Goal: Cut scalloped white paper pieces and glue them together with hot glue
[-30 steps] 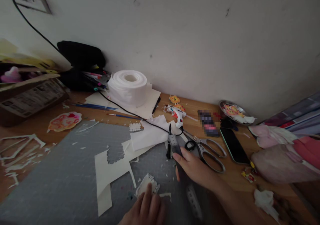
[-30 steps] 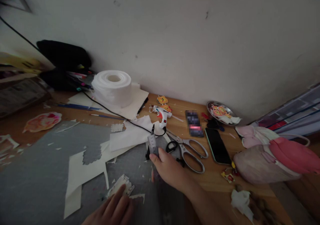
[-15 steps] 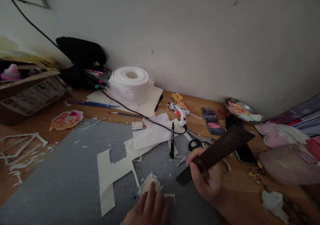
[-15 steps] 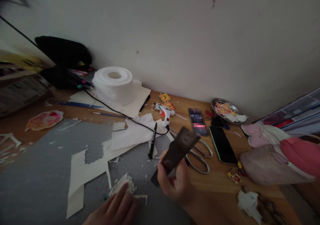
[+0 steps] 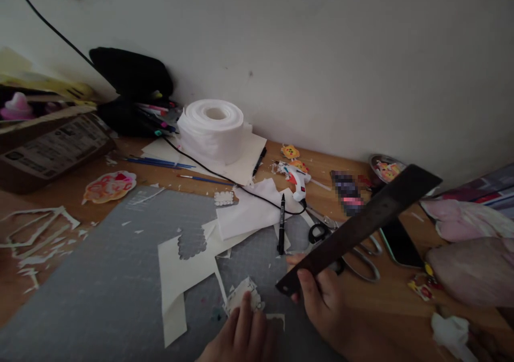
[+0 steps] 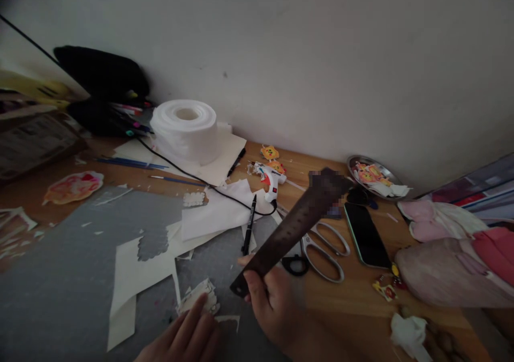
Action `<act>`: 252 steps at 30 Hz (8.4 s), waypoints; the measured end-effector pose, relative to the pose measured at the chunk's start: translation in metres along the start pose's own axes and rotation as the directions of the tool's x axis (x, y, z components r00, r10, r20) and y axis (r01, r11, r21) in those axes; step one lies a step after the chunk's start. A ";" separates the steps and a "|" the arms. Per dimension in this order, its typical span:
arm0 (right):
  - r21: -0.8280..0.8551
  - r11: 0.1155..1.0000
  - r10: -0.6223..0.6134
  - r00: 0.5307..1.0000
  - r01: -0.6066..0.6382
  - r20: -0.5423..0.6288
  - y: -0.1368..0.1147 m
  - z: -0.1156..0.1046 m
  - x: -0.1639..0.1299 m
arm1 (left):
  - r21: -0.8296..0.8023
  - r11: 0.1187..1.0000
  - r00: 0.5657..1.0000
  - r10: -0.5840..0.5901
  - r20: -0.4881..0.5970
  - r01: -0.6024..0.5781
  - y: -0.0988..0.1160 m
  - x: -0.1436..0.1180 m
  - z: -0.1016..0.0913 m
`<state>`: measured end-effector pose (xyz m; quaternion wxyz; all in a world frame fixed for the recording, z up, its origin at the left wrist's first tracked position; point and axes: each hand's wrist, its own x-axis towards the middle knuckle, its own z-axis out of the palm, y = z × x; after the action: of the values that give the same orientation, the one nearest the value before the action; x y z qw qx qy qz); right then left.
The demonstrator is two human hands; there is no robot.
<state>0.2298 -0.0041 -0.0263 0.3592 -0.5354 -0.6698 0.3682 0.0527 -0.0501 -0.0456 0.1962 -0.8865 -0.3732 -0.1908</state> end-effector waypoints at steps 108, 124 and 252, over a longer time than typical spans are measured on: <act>0.237 0.893 0.343 0.919 -0.382 0.193 -0.013 0.019 0.022 | -0.116 0.991 0.974 0.084 0.210 -0.060 -0.004 0.005 -0.018; 0.251 0.886 0.338 0.913 -0.390 0.228 -0.012 0.020 0.025 | -0.115 0.990 0.974 0.105 0.200 -0.084 -0.006 0.009 -0.020; 0.145 0.906 0.353 0.899 -0.397 0.257 -0.012 0.020 0.023 | -0.146 0.989 0.975 0.069 0.210 -0.039 -0.004 0.007 -0.019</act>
<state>0.2024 0.0147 -0.0232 0.2533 -0.5723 -0.5508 0.5522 0.0503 -0.0526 -0.0255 0.0968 -0.9233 -0.3536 -0.1144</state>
